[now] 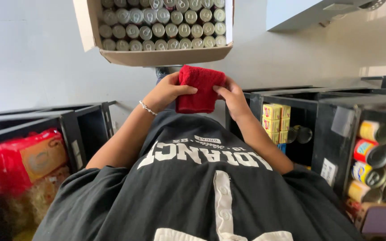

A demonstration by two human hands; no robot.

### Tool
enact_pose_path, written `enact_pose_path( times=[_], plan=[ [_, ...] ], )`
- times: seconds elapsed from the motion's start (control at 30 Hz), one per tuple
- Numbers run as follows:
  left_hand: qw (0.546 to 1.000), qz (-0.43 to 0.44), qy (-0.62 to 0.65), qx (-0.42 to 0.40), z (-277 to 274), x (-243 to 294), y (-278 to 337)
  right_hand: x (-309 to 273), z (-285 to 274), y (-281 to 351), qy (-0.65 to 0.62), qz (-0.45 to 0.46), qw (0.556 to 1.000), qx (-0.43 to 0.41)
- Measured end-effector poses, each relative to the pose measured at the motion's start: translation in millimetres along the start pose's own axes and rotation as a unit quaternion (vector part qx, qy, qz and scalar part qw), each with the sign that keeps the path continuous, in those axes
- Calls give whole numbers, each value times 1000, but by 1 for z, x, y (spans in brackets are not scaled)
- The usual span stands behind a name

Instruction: Wiping canned goods with a cloth and organizing them onto grocery store shelves.

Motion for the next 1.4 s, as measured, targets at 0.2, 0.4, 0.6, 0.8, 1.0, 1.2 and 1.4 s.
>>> enact_pose_path(
  times=[0.2,0.4,0.6,0.8,1.0,1.2,1.4],
  plan=[
    [984,-24,-120,131,-94,3,-77,7,9,-137,182,64,981,-1],
    [872,113,-433,197,-190,45,-119,30,29,-312,381,-46,923,2],
    [872,4,-443,211,-254,53,-138,41,74,-435,519,-124,846,10],
    [868,-29,-456,192,-284,47,-156,74,92,-510,636,-105,760,-81],
    [877,17,-445,180,-295,32,-189,73,86,-527,741,-40,632,-223],
    [884,-10,-445,141,-297,51,-216,49,75,-524,790,-160,536,-253],
    [874,53,-460,149,-306,38,-231,68,58,-532,782,-217,508,-288]
  ],
)
Point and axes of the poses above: each hand's wrist, its own y-axis away from the middle knuckle, its own z-axis out of the palm, x = y × z, the point moved 1 cm from there along -y, towards the middle knuckle, and after that the axes turned 5 degrees about z, right-handed, at the moved point
